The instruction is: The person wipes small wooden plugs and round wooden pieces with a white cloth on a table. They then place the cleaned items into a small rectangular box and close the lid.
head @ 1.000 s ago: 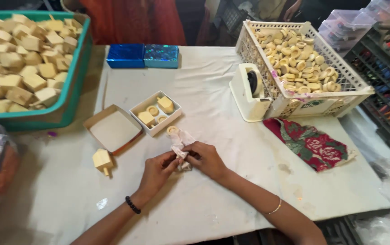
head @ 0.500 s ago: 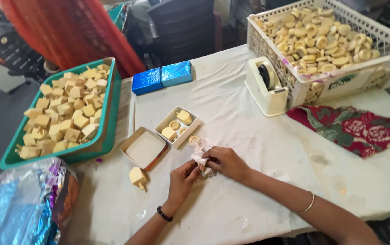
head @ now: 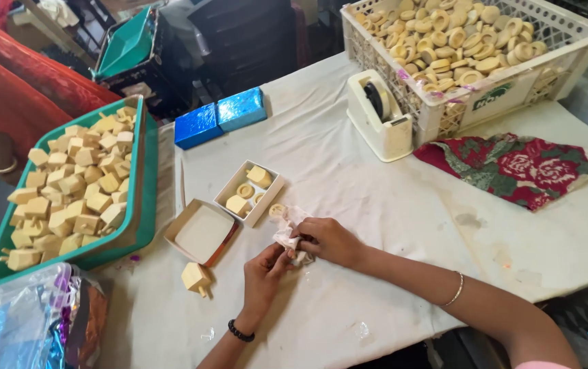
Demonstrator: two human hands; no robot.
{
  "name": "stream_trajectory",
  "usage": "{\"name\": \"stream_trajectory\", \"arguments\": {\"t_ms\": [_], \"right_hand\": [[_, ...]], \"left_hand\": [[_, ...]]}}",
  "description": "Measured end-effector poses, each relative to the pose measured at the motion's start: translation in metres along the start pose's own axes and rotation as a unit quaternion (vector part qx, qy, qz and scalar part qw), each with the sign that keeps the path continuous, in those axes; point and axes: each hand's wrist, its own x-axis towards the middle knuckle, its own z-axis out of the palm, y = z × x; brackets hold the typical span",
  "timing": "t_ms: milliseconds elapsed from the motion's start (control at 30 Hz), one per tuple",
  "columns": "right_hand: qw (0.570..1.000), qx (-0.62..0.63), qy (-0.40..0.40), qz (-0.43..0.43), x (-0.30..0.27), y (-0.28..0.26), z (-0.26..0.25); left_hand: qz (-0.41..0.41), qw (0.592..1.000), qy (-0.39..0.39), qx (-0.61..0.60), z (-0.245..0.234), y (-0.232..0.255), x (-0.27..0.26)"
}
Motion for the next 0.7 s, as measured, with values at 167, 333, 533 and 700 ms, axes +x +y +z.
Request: {"name": "stream_trajectory", "arguments": {"t_ms": [167, 333, 533, 700], "right_hand": [[0.999, 0.033, -0.032, 0.029, 0.000, -0.005, 0.000], [0.995, 0.014, -0.021, 0.100, 0.001, -0.007, 0.002], [0.996, -0.017, 0.004, 0.084, 0.002, -0.002, 0.005], [0.990, -0.009, 0.002, 0.142, 0.000, 0.000, 0.009]], "left_hand": [[0.013, 1.000, 0.019, 0.019, -0.001, -0.005, -0.001], [0.040, 0.999, 0.007, 0.016, -0.001, -0.006, 0.001], [0.062, 0.998, 0.000, 0.022, -0.001, 0.003, -0.003], [0.065, 0.998, -0.003, 0.026, -0.006, 0.010, -0.006]]}}
